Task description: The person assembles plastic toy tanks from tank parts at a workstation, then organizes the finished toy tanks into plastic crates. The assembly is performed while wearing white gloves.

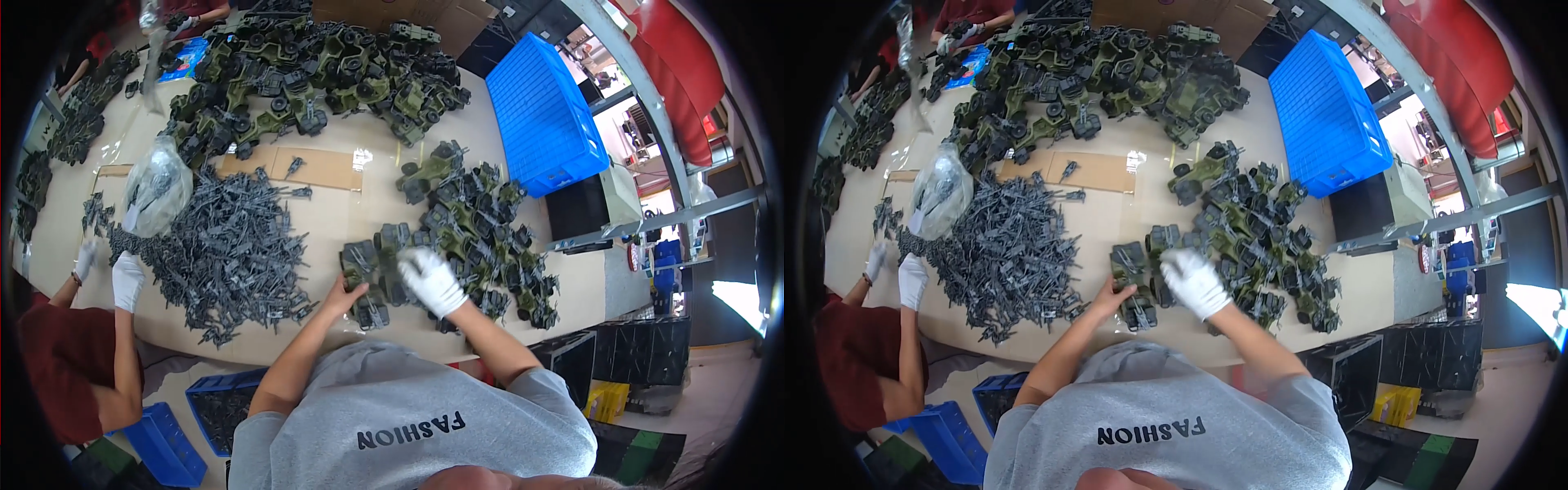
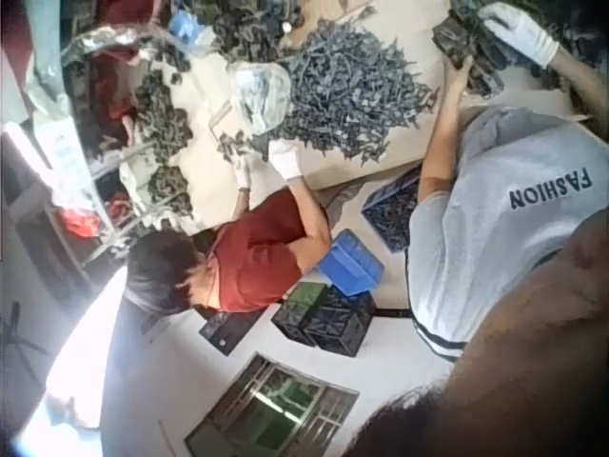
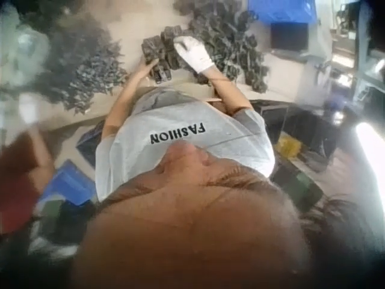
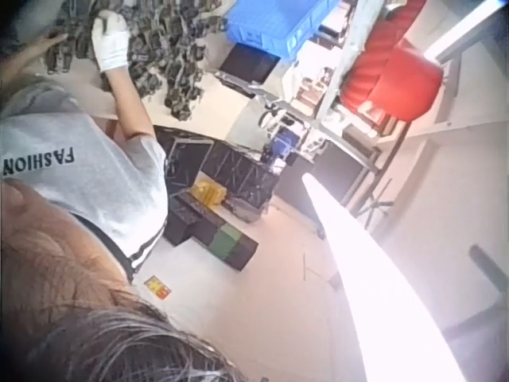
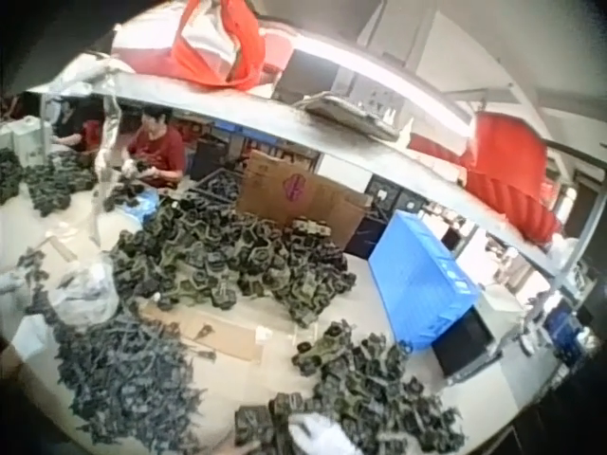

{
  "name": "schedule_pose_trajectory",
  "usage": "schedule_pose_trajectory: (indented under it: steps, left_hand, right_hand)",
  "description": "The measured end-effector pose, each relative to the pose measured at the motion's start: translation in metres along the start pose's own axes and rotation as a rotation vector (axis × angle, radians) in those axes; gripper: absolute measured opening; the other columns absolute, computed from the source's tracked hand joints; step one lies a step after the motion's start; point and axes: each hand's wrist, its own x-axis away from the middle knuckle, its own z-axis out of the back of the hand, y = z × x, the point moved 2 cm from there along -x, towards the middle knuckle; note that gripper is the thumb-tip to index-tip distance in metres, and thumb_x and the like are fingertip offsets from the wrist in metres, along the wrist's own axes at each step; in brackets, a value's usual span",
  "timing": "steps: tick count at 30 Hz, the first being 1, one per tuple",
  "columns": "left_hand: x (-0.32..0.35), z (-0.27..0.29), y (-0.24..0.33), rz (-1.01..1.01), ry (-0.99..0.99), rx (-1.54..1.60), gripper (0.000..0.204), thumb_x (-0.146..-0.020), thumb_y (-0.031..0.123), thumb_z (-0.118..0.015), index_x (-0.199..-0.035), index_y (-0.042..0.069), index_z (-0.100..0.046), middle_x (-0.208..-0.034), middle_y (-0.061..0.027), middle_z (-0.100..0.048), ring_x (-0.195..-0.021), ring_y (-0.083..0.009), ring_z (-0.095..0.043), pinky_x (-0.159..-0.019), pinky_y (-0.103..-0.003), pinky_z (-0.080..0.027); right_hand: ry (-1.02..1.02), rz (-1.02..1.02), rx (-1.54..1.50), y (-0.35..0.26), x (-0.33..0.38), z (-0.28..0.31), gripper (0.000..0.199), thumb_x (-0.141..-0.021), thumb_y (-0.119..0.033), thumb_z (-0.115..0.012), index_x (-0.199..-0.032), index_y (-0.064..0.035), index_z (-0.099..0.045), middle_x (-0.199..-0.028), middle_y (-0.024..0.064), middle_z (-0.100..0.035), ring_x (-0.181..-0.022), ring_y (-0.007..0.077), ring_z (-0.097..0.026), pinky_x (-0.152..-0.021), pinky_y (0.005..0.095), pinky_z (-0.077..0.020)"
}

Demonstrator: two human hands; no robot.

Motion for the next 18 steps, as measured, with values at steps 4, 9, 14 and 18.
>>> schedule_pose_trajectory:
  steps: [4,9,14,18]
  left_hand:
    - [-0.03,-0.012,-0.03,-0.109,0.108,-0.345,0.087,-0.086,0.052,-0.073,-0.143,-0.004,-0.038,-0.127,-0.0271,-0.055,-0.121,-0.0388,-0.056,-0.102,-0.044,-0.046]
    - [-0.042,-0.048,0.0,-0.19,0.032,-0.424,0.087,-0.085,0.054,-0.073,-0.138,-0.005,-0.039,-0.126,-0.0327,-0.057,-0.119,-0.0458,-0.056,-0.101,-0.05,-0.044]
    - [-0.043,-0.05,-0.015,-0.277,0.119,-0.37,0.102,-0.087,0.052,-0.073,-0.153,-0.006,-0.021,-0.139,-0.0303,-0.05,-0.126,-0.0422,-0.053,-0.109,-0.045,-0.041]
    - [0.012,0.025,0.053,0.052,-0.036,0.225,0.09,-0.092,0.05,-0.069,-0.154,0.001,-0.026,-0.145,-0.0215,-0.048,-0.129,-0.0302,-0.052,-0.109,-0.043,-0.042]
  right_hand:
    - [-0.042,0.054,0.596,0.082,-0.106,0.025,0.061,-0.083,-0.03,-0.073,-0.137,-0.0146,-0.05,-0.129,0.0201,-0.058,-0.104,0.0394,-0.063,-0.084,0.05,-0.0528]
    - [-0.159,-0.419,0.564,0.116,-0.19,-0.006,0.097,-0.07,-0.053,-0.082,-0.149,-0.0167,-0.038,-0.141,0.0251,-0.045,-0.114,0.0453,-0.06,-0.089,0.0524,-0.0537]
    - [0.105,-0.313,0.465,0.145,-0.19,-0.027,0.067,-0.076,-0.013,-0.069,-0.139,-0.0145,-0.048,-0.131,0.0285,-0.048,-0.108,0.0483,-0.058,-0.091,0.0517,-0.0519]
    - [0.066,0.235,0.102,0.051,-0.181,0.011,0.06,-0.073,-0.003,-0.066,-0.132,-0.0046,-0.051,-0.121,0.0247,-0.056,-0.109,0.0434,-0.057,-0.097,0.0491,-0.0479]
